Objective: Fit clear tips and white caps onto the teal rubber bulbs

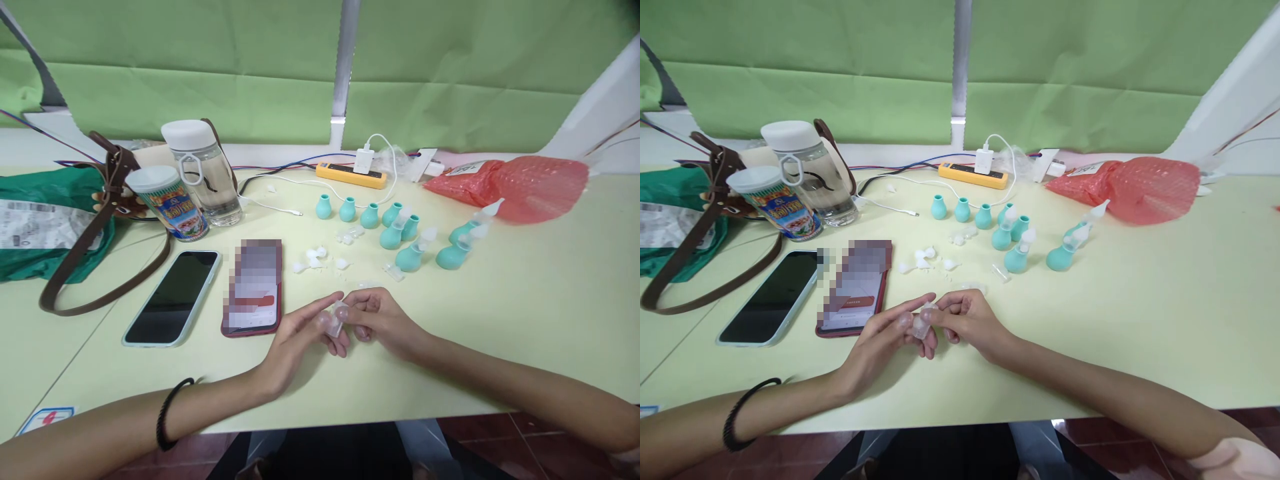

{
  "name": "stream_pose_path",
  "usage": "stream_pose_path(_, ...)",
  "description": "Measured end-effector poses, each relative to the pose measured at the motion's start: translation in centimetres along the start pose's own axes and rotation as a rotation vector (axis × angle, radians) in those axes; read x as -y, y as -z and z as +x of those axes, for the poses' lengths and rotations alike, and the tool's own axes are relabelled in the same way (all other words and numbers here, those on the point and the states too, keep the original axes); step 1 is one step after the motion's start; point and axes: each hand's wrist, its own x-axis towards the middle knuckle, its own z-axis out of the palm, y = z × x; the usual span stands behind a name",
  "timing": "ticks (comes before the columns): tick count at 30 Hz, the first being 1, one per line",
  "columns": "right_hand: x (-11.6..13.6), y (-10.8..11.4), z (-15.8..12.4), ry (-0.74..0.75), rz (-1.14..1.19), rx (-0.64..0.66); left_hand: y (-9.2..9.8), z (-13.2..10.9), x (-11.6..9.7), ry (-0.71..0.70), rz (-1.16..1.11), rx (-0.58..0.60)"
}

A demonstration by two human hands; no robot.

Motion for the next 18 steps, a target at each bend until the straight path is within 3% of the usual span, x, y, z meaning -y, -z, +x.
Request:
stream_pose_path(5,0.6,0.2,0.0,0.023,-0.217,-0.007,0.0,0.2,0.1,0.007,0.041,-0.011)
stream_pose_path(7,1.3,0.9,0.1,0.095,-0.403,-0.068,0.0,0.2,0.0,0.014,0.039,-0.013)
stream_pose_path(11,3.5,3.6,0.2,0.492,-1.105,-0.465,-0.2,0.1,-0.2,0.024,0.071,-0.055)
stream_pose_path(13,4.7,5.2,0.0,0.550,-1.431,-0.612,-0.2,0.0,-0.3,0.024,0.106,-0.066)
stream_pose_path(15,5.7,6.5,-0.3,0.566,-1.593,-0.707,-0.2,0.0,-0.3,0.018,0.147,-0.065)
stream_pose_path(18,6.9,7.6,-0.9,0.652,-1.652,-0.859,-0.1,0.0,-0.1,0.009,0.190,-0.086)
